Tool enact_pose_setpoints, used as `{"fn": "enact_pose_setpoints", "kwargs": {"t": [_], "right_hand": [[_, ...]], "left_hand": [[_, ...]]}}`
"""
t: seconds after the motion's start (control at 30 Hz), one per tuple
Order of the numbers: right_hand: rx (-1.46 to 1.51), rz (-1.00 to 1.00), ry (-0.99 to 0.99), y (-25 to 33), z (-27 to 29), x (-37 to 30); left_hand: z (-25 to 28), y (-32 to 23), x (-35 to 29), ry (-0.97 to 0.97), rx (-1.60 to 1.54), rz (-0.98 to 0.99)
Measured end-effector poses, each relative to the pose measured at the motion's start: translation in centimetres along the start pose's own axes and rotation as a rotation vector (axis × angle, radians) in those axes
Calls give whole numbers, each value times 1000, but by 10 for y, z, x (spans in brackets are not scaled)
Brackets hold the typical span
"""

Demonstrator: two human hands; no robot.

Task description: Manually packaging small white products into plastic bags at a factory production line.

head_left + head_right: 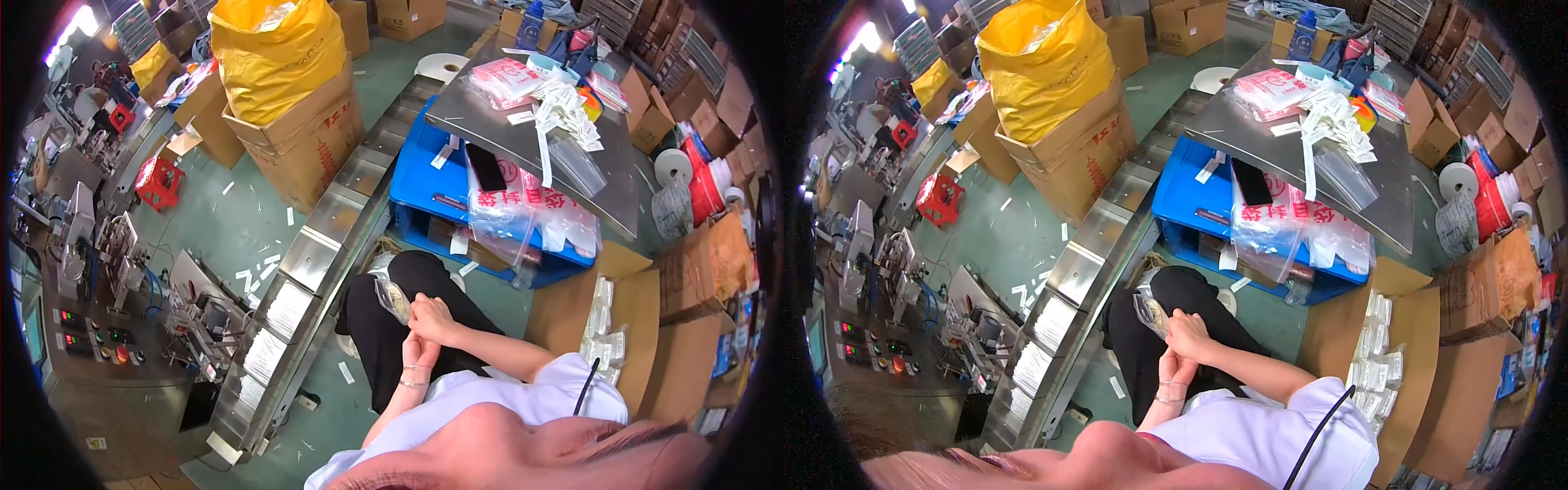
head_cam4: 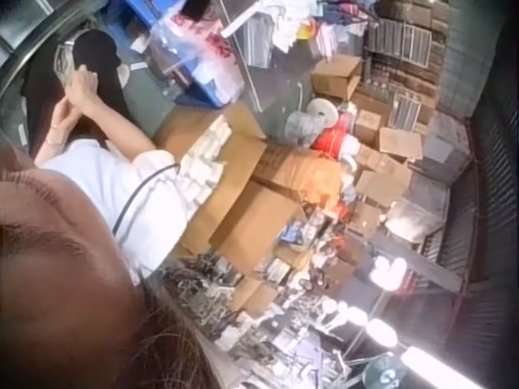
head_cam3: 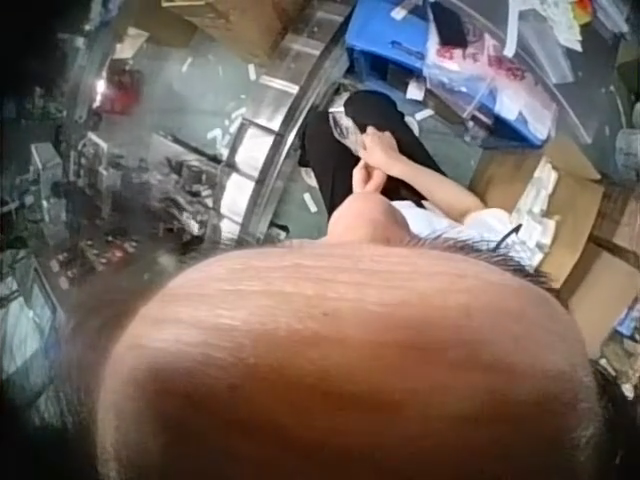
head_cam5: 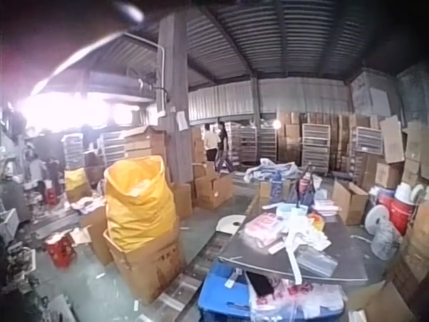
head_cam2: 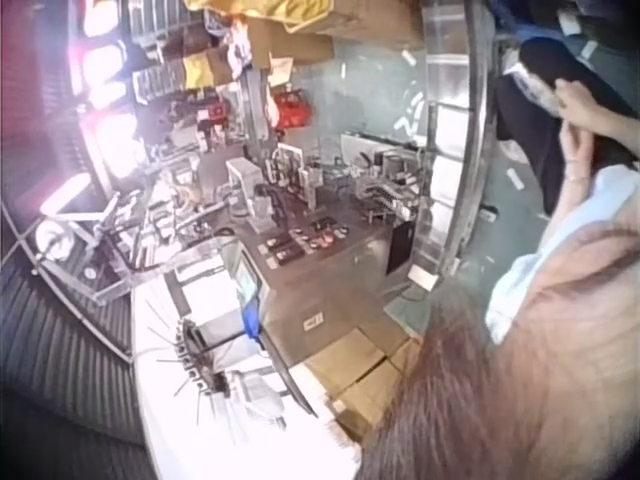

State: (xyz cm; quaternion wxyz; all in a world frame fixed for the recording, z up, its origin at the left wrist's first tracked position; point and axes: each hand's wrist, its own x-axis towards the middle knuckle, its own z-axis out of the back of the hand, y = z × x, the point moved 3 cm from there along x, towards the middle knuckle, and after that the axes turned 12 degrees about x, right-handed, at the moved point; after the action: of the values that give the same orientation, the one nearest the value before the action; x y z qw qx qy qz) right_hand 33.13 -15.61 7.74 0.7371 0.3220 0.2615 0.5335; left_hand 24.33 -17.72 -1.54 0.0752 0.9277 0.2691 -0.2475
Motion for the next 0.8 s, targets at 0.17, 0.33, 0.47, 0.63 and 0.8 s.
{"fn": "enact_pose_setpoints", "kwargs": {"t": [0.17, 0.33, 0.47, 0.63, 0.8], "right_hand": [[-3, -5, 44, 2, -4, 1], [98, -89, 39, 3, 3, -1], [161, -115, 56, -5, -2, 0], [-17, -25, 55, -10, -15, 20], [110, -111, 87, -3, -1, 22]], "left_hand": [[-15, 2, -9, -20, 3, -8], [-14, 4, -7, 117, -94, 25], [-4, 7, -5, 51, -16, -35], [-7, 11, -1, -58, 67, -88], [-45, 12, -12, 89, -209, -35]]}}
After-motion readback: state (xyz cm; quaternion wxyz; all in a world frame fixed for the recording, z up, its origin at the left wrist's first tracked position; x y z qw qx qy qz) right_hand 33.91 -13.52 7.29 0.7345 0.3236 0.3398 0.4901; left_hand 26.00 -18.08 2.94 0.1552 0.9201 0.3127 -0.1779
